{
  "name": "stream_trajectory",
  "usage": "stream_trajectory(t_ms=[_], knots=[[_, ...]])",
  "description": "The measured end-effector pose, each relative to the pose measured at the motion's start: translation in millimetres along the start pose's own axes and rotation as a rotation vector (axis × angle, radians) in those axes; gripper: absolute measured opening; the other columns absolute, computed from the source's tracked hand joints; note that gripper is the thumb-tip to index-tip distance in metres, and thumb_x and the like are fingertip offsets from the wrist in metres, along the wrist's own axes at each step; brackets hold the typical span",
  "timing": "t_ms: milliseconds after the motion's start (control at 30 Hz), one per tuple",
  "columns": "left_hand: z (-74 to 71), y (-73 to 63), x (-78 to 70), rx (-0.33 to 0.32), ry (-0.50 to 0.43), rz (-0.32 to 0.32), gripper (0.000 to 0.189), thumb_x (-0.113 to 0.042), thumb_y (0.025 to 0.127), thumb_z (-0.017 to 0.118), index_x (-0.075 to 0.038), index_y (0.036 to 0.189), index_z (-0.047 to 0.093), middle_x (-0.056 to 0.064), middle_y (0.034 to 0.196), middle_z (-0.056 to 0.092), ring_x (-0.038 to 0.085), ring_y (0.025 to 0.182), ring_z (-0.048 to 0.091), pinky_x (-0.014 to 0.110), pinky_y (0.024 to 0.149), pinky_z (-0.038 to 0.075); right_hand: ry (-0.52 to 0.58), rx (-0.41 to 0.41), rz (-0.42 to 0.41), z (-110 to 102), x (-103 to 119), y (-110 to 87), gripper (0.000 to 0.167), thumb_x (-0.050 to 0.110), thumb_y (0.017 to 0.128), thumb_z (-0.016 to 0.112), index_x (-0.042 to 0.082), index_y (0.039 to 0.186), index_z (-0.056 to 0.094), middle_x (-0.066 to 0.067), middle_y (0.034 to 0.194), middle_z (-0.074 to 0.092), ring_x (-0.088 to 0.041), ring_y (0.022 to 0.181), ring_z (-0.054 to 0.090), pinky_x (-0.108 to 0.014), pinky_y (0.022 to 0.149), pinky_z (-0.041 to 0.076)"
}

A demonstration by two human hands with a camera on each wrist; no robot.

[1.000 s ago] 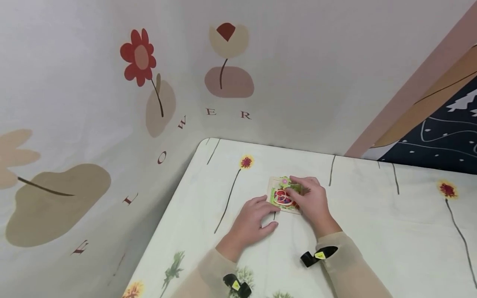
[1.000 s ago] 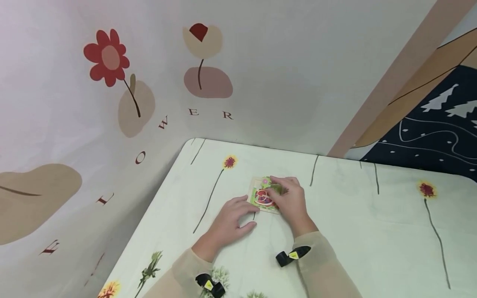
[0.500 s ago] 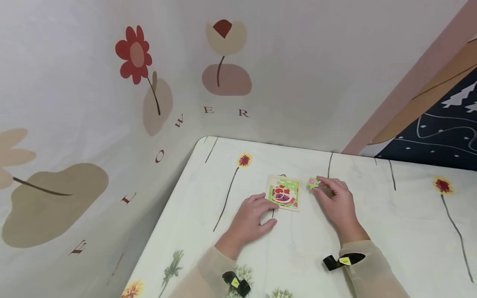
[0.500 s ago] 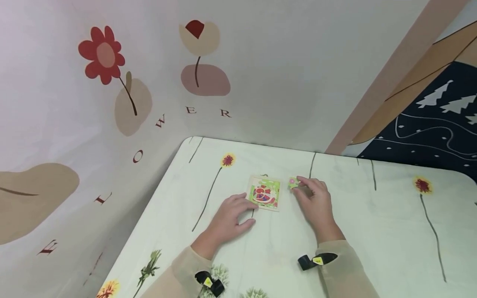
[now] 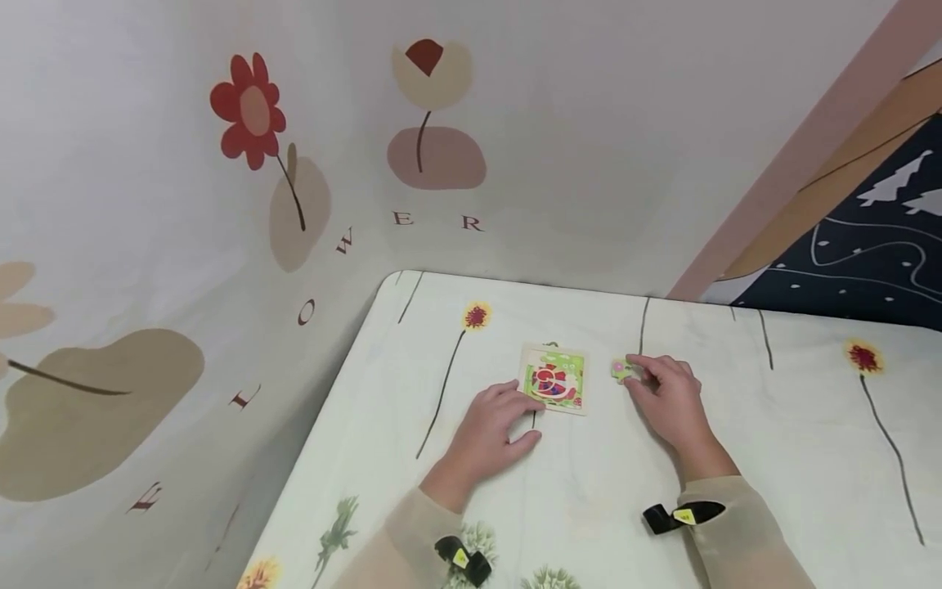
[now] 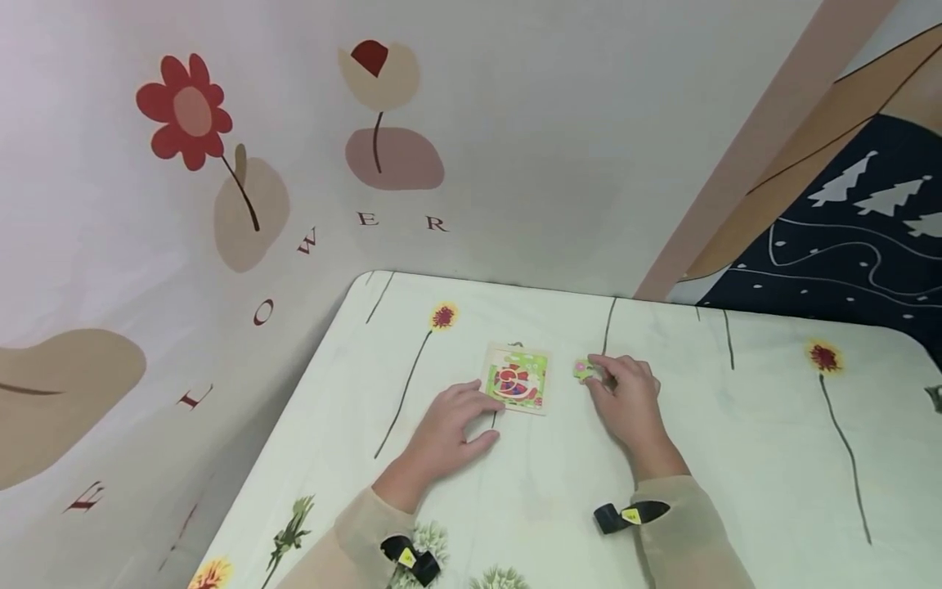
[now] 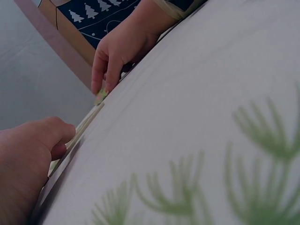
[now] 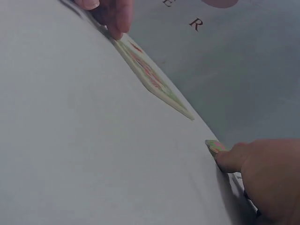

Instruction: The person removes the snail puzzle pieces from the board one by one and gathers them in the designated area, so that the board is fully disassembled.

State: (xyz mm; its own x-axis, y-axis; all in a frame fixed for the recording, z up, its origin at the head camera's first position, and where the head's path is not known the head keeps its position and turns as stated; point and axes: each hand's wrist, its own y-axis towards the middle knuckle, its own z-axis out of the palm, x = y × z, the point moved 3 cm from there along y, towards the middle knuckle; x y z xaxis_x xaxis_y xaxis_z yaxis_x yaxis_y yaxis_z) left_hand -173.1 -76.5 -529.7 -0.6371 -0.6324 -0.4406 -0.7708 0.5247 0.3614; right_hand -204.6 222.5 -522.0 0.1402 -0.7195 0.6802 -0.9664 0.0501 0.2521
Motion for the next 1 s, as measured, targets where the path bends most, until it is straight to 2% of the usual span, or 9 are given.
stream_trajectory(t_ms=[233, 433, 600, 800, 900, 1000], knots=[[-0.6, 0.2, -0.2, -0.027, -0.013, 0.013, 0.035, -0.03, 0.093, 0.081, -0.019, 0.126, 0.076, -0.003, 0.126, 0.075, 0.03, 0.14, 0.056, 0.051, 0.118, 0.042, -0.021, -0.002, 0.001, 2.5, 1.9, 2.2, 0.032, 0.002, 0.095, 0.074, 0.001, 0.127, 0.075, -0.006, 0.086, 0.056, -0.033, 0.099, 0.046, -0.059, 0.092, 0.028], [-0.3, 1.8, 0.0, -0.029, -0.022, -0.003, 0.037, -0.03, 0.093, 0.082, -0.018, 0.127, 0.075, -0.001, 0.13, 0.072, 0.028, 0.138, 0.057, 0.05, 0.117, 0.043, -0.016, -0.002, 0.037, 3.4, 1.1, 3.2, 0.042, 0.0, 0.091, 0.066, 0.0, 0.133, 0.072, -0.009, 0.093, 0.06, -0.036, 0.105, 0.048, -0.06, 0.097, 0.027], [-1.6, 5.1, 1.4, -0.015, 0.029, -0.079, 0.047, -0.035, 0.093, 0.081, -0.016, 0.134, 0.071, 0.004, 0.146, 0.063, 0.03, 0.146, 0.049, 0.053, 0.119, 0.04, 0.044, -0.041, 0.073, 4.5, 1.6, 5.1, 0.047, 0.003, 0.089, 0.067, 0.002, 0.136, 0.07, -0.012, 0.102, 0.062, -0.034, 0.107, 0.049, -0.061, 0.101, 0.026], [0.5, 5.1, 0.5, 0.046, 0.093, -0.169, 0.054, -0.042, 0.094, 0.078, -0.017, 0.141, 0.067, 0.01, 0.163, 0.048, 0.037, 0.156, 0.033, 0.057, 0.124, 0.031, 0.031, -0.109, 0.08, 6.7, 6.5, 4.4, 0.037, 0.012, 0.094, 0.072, 0.004, 0.131, 0.072, -0.016, 0.113, 0.064, -0.04, 0.118, 0.05, -0.066, 0.104, 0.024], [0.7, 2.9, -0.6, 0.053, 0.101, -0.215, 0.056, -0.044, 0.094, 0.077, -0.017, 0.142, 0.066, 0.015, 0.165, 0.043, 0.04, 0.158, 0.028, 0.058, 0.126, 0.026, 0.009, -0.119, 0.066, 9.4, 12.6, 4.7, 0.034, 0.015, 0.096, 0.072, 0.004, 0.128, 0.073, -0.018, 0.118, 0.064, -0.042, 0.122, 0.049, -0.068, 0.104, 0.024], [3.2, 4.7, -2.4, 0.038, 0.091, -0.23, 0.059, -0.044, 0.092, 0.079, -0.016, 0.143, 0.065, 0.015, 0.162, 0.047, 0.04, 0.158, 0.028, 0.058, 0.127, 0.023, 0.012, -0.123, 0.023, 11.9, 17.8, 6.6, 0.032, 0.012, 0.095, 0.069, 0.003, 0.125, 0.074, -0.019, 0.118, 0.065, -0.043, 0.123, 0.048, -0.068, 0.105, 0.023]])
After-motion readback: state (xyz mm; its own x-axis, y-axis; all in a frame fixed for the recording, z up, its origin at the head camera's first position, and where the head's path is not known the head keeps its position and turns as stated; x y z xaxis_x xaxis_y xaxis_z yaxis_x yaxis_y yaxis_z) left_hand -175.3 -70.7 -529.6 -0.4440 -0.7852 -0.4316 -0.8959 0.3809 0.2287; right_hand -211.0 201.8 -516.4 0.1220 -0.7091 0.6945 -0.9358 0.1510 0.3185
